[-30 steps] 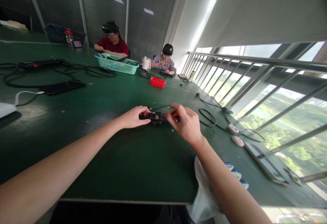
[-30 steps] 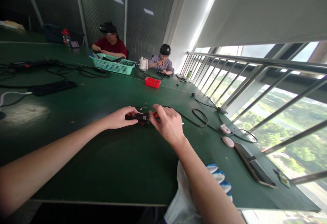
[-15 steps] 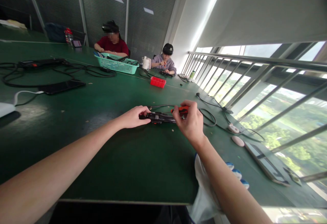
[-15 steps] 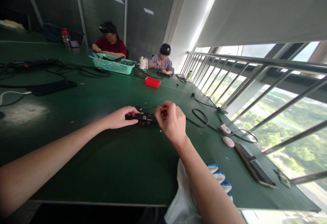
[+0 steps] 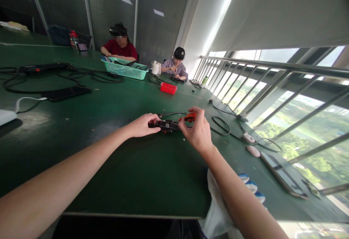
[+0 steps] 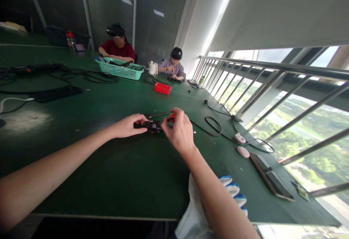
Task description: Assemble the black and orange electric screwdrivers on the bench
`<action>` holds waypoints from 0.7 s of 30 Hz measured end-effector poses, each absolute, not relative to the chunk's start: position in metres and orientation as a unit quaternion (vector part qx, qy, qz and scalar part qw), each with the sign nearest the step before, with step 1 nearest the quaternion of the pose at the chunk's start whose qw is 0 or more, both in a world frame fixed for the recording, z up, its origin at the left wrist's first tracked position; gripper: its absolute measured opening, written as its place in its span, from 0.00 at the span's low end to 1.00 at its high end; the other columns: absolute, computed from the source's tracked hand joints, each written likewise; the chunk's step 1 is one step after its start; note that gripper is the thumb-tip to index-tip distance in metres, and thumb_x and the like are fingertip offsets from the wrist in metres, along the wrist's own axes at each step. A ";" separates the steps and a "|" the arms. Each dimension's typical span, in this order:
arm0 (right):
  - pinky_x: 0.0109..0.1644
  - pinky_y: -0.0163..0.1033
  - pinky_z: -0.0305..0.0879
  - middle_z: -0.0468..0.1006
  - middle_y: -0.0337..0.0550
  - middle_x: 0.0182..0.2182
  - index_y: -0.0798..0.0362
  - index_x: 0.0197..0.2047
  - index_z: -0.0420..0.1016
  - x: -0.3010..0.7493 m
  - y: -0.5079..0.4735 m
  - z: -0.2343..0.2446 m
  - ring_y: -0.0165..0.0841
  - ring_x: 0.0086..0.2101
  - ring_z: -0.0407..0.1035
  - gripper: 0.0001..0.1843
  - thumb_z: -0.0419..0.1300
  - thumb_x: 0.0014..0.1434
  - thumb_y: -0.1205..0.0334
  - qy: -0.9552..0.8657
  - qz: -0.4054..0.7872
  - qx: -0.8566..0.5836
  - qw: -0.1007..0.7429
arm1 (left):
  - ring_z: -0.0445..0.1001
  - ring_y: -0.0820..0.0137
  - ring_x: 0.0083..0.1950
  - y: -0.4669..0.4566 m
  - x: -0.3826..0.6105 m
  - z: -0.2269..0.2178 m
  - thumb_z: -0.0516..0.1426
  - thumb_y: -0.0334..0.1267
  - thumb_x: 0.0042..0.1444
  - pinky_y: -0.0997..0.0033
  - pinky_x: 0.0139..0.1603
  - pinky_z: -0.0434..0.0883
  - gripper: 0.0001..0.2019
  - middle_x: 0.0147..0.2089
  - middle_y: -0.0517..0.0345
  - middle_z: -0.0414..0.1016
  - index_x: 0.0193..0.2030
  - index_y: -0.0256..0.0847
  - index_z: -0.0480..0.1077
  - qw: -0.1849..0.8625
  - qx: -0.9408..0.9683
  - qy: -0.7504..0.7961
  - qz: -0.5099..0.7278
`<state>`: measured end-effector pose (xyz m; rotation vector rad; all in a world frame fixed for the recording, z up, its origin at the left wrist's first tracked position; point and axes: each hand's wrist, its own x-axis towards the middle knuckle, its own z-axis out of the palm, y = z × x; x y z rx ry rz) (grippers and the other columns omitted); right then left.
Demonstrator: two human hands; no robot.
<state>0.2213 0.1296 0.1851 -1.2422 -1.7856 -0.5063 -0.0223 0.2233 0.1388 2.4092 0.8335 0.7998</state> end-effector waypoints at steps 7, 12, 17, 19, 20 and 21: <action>0.38 0.40 0.68 0.76 0.40 0.30 0.50 0.50 0.66 0.218 0.125 0.191 0.36 0.31 0.71 0.13 0.57 0.65 0.56 -0.713 -0.218 -0.524 0.412 | 0.73 0.61 0.46 0.223 -0.022 0.139 0.60 0.50 0.57 0.62 0.47 0.70 0.16 0.46 0.54 0.74 0.48 0.45 0.72 0.236 0.875 0.303 0.294; 0.38 0.40 0.69 0.77 0.43 0.34 0.51 0.53 0.63 0.221 0.126 0.189 0.37 0.34 0.73 0.17 0.58 0.64 0.55 -0.717 -0.187 -0.513 0.433 | 0.73 0.61 0.46 0.224 -0.022 0.138 0.60 0.50 0.58 0.62 0.47 0.70 0.16 0.46 0.54 0.74 0.48 0.45 0.72 0.228 0.880 0.299 0.291; 0.36 0.37 0.70 0.77 0.42 0.35 0.50 0.49 0.62 0.218 0.123 0.186 0.33 0.32 0.74 0.13 0.56 0.67 0.53 -0.723 -0.148 -0.481 0.473 | 0.72 0.60 0.46 0.224 -0.022 0.137 0.61 0.50 0.58 0.61 0.48 0.69 0.16 0.46 0.54 0.74 0.49 0.45 0.72 0.228 0.877 0.306 0.292; 0.38 0.38 0.71 0.77 0.43 0.37 0.50 0.50 0.61 0.213 0.123 0.183 0.34 0.34 0.75 0.13 0.56 0.68 0.53 -0.741 -0.132 -0.466 0.465 | 0.72 0.60 0.46 0.224 -0.022 0.138 0.61 0.50 0.58 0.62 0.48 0.69 0.16 0.46 0.54 0.74 0.49 0.45 0.72 0.228 0.879 0.299 0.294; 0.38 0.38 0.71 0.77 0.44 0.37 0.50 0.51 0.61 0.210 0.123 0.181 0.34 0.34 0.75 0.13 0.56 0.68 0.53 -0.751 -0.128 -0.462 0.455 | 0.72 0.60 0.46 0.224 -0.022 0.138 0.61 0.50 0.58 0.62 0.47 0.69 0.16 0.45 0.54 0.74 0.49 0.45 0.72 0.226 0.880 0.296 0.295; 0.38 0.38 0.72 0.77 0.44 0.38 0.50 0.51 0.61 0.207 0.124 0.180 0.35 0.34 0.75 0.13 0.55 0.68 0.53 -0.759 -0.126 -0.460 0.443 | 0.72 0.60 0.46 0.224 -0.022 0.138 0.61 0.49 0.58 0.62 0.47 0.69 0.16 0.45 0.54 0.74 0.48 0.45 0.73 0.225 0.881 0.293 0.296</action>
